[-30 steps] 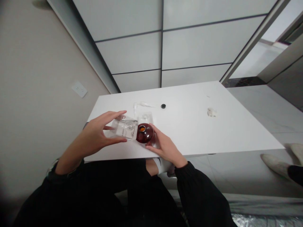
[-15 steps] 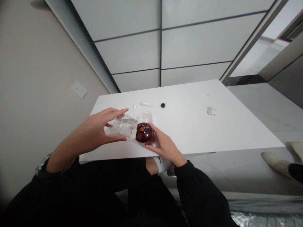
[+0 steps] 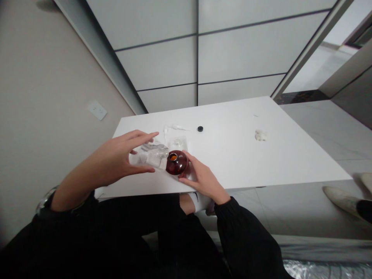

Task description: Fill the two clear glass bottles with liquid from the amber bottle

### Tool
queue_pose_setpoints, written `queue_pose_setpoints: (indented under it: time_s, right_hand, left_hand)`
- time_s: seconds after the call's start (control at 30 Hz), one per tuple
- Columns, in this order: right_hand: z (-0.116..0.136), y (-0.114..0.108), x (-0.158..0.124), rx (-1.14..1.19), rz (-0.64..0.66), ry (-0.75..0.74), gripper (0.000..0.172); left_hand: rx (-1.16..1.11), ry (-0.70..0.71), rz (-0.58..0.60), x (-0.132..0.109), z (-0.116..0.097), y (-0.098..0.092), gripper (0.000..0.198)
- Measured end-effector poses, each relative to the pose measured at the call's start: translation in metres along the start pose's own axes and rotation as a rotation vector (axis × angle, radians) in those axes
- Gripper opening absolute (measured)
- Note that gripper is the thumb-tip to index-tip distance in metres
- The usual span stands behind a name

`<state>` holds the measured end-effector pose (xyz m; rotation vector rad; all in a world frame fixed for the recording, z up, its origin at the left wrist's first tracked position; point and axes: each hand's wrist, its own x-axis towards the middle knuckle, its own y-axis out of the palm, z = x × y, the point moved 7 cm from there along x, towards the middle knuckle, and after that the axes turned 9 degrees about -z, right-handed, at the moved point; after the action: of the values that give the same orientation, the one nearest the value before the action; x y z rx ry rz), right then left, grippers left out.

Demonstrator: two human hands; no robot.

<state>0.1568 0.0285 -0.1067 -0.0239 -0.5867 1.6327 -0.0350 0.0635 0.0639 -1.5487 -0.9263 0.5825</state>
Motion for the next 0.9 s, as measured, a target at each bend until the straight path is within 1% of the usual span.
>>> queue_pose_setpoints:
  time_s: [0.3, 0.47, 0.63, 0.8, 0.9]
  right_hand:
    - [0.003, -0.001, 0.000, -0.002, -0.006, -0.003, 0.090]
    - [0.003, -0.001, 0.000, 0.002, -0.003, -0.003, 0.090]
    - [0.002, -0.001, 0.000, -0.002, -0.003, -0.017, 0.090]
    - [0.003, -0.001, 0.000, -0.006, -0.006, -0.027, 0.090]
    - [0.005, -0.002, 0.001, -0.009, 0.005, -0.019, 0.090]
  left_hand:
    - [0.063, -0.013, 0.049, 0.003, -0.006, -0.003, 0.085]
    - [0.097, -0.007, 0.047, 0.005, -0.009, -0.005, 0.086]
    - [0.102, 0.017, 0.051, 0.006, -0.011, -0.006, 0.083]
    - [0.125, 0.026, 0.045, 0.006, -0.010, -0.006, 0.085]
    - [0.121, 0.043, 0.033, 0.007, -0.011, -0.006, 0.083]
